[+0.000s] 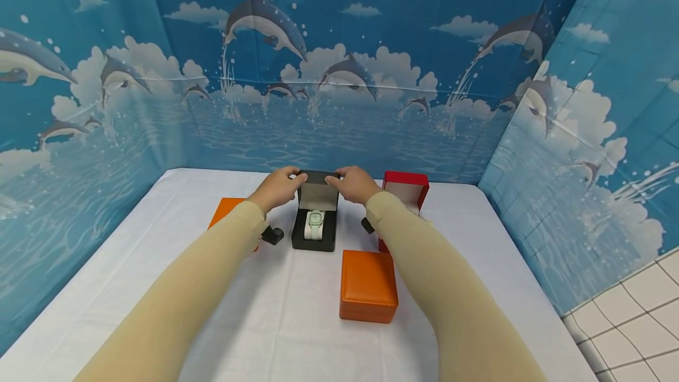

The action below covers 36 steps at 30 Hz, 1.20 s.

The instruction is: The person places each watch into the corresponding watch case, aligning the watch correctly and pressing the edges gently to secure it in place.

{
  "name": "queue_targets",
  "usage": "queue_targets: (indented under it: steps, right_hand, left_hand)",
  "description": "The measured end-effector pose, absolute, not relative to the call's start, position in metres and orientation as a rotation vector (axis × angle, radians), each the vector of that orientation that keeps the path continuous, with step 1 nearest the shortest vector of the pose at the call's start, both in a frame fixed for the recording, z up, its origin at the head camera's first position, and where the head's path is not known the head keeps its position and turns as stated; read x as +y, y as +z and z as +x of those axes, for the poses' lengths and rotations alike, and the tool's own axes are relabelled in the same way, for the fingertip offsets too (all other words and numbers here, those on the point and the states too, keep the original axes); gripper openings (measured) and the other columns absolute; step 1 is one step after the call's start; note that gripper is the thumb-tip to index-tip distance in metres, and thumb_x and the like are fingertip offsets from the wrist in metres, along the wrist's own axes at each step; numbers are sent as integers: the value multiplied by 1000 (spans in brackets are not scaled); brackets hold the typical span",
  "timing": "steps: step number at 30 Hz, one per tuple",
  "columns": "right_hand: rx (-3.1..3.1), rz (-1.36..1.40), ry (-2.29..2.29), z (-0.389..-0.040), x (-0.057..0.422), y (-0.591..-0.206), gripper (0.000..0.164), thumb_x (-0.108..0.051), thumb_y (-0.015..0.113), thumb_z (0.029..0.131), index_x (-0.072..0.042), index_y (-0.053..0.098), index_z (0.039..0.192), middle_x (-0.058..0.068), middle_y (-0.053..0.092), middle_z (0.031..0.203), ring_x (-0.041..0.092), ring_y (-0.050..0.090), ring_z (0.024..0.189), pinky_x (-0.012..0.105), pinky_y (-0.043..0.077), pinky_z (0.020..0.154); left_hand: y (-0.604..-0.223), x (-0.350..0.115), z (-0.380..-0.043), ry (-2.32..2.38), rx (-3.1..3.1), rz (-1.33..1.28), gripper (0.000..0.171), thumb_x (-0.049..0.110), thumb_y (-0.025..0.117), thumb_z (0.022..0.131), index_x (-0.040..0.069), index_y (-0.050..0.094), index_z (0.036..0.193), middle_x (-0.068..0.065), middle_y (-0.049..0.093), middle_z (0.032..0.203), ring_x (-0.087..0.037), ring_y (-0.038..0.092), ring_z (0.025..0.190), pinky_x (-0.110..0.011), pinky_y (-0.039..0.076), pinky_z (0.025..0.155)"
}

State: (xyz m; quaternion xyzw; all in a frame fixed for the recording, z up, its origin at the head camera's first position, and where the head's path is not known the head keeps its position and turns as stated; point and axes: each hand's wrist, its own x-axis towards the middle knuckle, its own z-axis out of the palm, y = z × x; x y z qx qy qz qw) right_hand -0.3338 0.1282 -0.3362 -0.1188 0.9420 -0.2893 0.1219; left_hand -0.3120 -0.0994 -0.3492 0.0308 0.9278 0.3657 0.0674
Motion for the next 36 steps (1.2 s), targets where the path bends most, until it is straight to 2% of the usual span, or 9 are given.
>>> queue_targets:
  steps: [12,24,31,36]
  right_hand:
    - [2753,-372,-850,-329,129,-337,71,-49,55,108,-7,38,163,21,65,141,31,74,107,46,61,93]
    - [2762,-384,-838,-330,131,-340,71,-49,56,108,-8,40,163,20,64,144,29,75,104,45,61,94]
    - [2764,-400,-824,-329,132,-341,71,-49,56,108,-8,39,163,20,67,139,29,75,103,47,60,96]
    - [2763,-395,-813,-329,132,-342,70,-50,56,107,-9,40,163,20,64,143,30,75,106,48,60,97]
  left_hand:
    - [-350,-100,-310,1106,2786,100,64,59,43,109,22,43,161,-11,48,163,-36,50,146,-60,42,118]
    - [-350,-100,-307,1105,2769,100,64,58,45,109,23,42,162,-10,50,161,-35,51,145,-59,43,118]
    - [-351,-100,-305,1111,2771,119,64,57,45,109,22,42,161,-12,48,163,-36,50,146,-60,43,117]
    - [-352,-100,-304,1117,2767,112,63,58,45,109,23,43,161,-11,53,158,-35,55,141,-59,45,115]
